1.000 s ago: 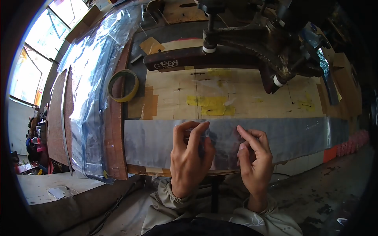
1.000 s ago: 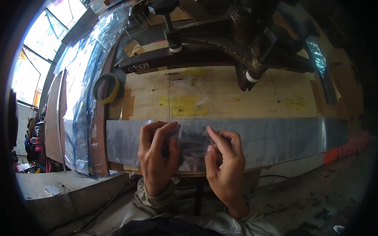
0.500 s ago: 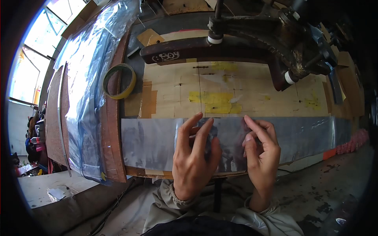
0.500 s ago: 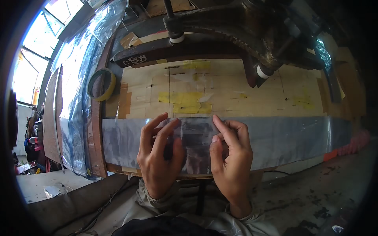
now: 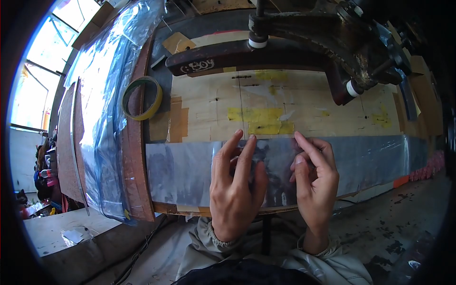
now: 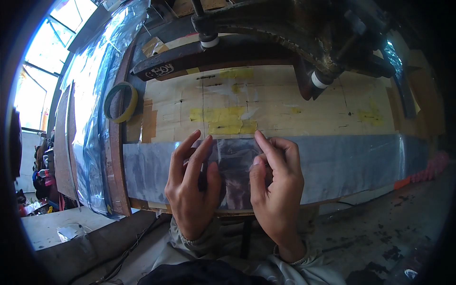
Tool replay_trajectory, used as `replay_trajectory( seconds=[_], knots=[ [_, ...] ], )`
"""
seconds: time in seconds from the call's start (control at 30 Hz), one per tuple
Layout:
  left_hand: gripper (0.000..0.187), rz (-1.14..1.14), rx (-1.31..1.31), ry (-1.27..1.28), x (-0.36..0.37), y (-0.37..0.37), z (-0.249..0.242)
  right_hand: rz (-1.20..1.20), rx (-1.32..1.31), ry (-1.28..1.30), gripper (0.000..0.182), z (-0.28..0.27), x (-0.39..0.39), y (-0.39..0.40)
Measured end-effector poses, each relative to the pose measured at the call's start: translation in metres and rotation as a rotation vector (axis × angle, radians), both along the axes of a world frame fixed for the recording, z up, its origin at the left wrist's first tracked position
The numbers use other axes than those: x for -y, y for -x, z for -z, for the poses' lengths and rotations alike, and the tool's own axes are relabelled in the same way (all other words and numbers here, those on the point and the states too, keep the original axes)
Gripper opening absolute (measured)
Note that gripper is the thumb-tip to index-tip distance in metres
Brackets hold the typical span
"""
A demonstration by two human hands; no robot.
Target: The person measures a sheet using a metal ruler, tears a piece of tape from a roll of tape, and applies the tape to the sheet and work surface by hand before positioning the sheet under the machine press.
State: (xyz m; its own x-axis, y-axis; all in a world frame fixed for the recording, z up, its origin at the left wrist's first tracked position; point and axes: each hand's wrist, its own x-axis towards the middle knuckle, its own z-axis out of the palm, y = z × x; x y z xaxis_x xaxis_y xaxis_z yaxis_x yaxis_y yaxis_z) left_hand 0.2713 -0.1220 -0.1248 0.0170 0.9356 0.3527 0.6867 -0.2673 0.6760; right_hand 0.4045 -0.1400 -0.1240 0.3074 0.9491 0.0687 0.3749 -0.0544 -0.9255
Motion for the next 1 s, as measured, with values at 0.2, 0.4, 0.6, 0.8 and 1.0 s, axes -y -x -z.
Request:
replay_trajectory(
  seconds=[0.2,0.4,0.6,0.8,1.0],
  knots=[
    [0.04,0.078,-0.063,-0.007,-0.0015,0.0038,0.0024,0.008,-0.058,0.0,0.035,-0.002,-0.003,0.0006],
    [0.039,0.047,-0.063,0.005,-0.0006,0.0023,0.0017,0.012,-0.03,0.009,0.034,-0.0004,-0.0043,0.0015],
    [0.039,0.028,-0.068,0.034,-0.0006,0.0012,-0.0005,-0.013,0.033,-0.017,0.032,0.0033,-0.0051,-0.0007],
    [0.035,-0.013,-0.072,0.016,-0.0013,-0.0008,-0.0002,-0.014,0.009,-0.004,0.033,0.0042,-0.0064,-0.001],
    [0.036,-0.001,-0.102,0.002,-0.0027,-0.0004,-0.0001,-0.021,-0.008,-0.021,0.033,0.005,-0.0074,-0.0005]
  ],
)
